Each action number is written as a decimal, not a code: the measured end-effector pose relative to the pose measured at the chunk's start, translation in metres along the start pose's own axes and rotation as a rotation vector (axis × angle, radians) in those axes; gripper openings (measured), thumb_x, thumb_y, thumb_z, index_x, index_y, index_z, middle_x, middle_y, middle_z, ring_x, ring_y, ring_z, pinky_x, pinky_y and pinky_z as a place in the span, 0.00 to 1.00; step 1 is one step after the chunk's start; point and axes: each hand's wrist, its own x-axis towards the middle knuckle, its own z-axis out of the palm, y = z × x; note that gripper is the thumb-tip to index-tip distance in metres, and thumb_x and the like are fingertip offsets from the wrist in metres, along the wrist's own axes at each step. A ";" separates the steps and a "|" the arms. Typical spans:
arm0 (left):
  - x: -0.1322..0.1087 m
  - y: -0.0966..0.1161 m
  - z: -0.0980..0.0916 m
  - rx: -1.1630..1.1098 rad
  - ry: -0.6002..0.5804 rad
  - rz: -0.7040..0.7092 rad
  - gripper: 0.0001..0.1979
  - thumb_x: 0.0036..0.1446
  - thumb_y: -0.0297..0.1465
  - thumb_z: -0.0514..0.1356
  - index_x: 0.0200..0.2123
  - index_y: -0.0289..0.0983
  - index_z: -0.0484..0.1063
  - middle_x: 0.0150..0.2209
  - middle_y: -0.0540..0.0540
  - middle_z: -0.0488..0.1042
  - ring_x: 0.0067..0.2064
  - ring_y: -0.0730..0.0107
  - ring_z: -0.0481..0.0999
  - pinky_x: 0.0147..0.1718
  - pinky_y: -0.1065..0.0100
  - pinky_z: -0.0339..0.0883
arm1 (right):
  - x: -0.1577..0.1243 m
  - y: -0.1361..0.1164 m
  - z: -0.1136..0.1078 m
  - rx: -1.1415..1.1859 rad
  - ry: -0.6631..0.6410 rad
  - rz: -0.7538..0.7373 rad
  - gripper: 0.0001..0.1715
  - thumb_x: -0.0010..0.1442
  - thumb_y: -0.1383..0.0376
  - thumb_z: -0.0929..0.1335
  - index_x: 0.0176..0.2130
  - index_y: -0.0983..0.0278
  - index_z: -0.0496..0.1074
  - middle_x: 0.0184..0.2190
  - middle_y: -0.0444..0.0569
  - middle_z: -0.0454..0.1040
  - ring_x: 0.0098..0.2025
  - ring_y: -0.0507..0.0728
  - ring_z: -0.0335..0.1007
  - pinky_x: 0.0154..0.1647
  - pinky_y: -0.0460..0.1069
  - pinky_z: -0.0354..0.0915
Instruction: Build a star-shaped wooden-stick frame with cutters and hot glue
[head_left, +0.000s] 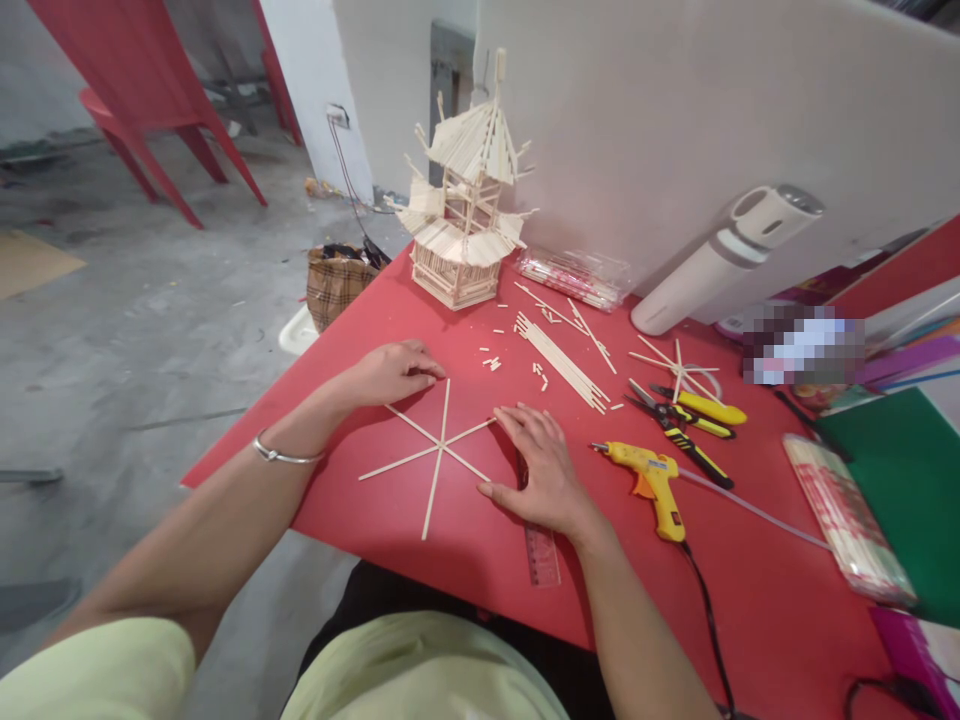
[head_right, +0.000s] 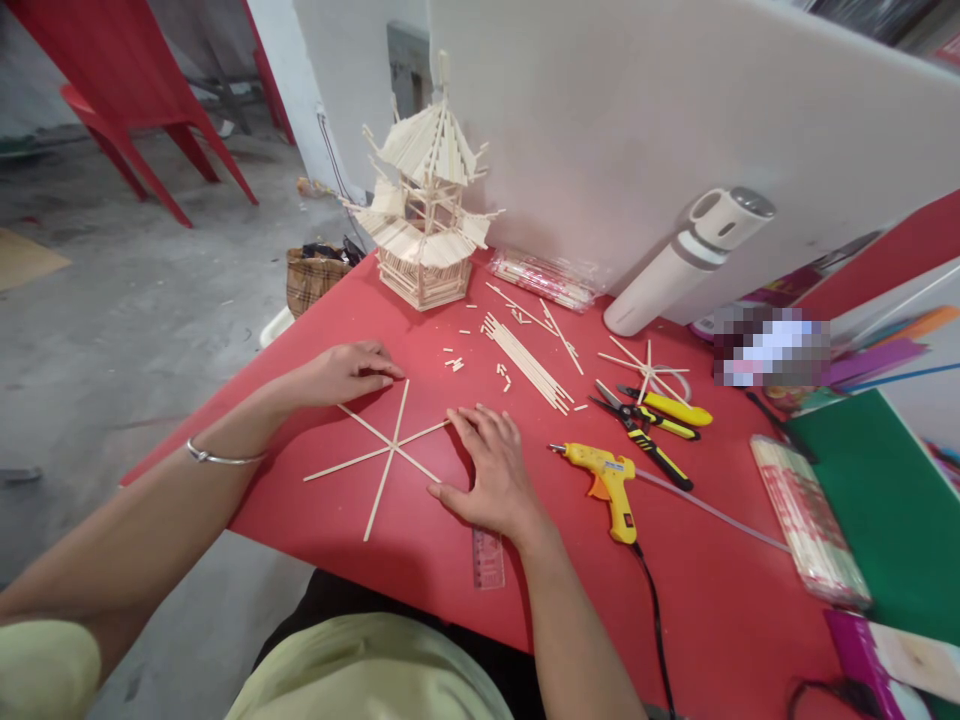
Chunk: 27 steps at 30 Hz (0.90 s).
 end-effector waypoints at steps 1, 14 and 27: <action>0.000 0.000 0.000 0.002 0.000 0.001 0.15 0.64 0.35 0.57 0.46 0.42 0.83 0.44 0.44 0.79 0.42 0.66 0.77 0.47 0.68 0.68 | 0.000 0.000 0.000 0.000 0.000 0.001 0.52 0.58 0.43 0.70 0.72 0.55 0.54 0.68 0.53 0.63 0.73 0.69 0.52 0.74 0.70 0.45; 0.000 0.004 -0.001 0.011 -0.035 0.005 0.16 0.63 0.35 0.56 0.47 0.42 0.83 0.44 0.44 0.78 0.41 0.67 0.77 0.45 0.68 0.67 | 0.000 -0.001 -0.001 -0.002 -0.006 0.005 0.51 0.59 0.42 0.70 0.72 0.55 0.55 0.68 0.53 0.63 0.73 0.68 0.51 0.74 0.70 0.44; 0.000 0.006 -0.001 0.037 -0.051 -0.009 0.17 0.63 0.34 0.56 0.48 0.41 0.83 0.44 0.44 0.77 0.40 0.67 0.76 0.44 0.68 0.67 | 0.000 0.000 0.000 0.002 -0.008 -0.001 0.51 0.59 0.42 0.70 0.72 0.56 0.55 0.68 0.53 0.63 0.73 0.68 0.51 0.74 0.70 0.44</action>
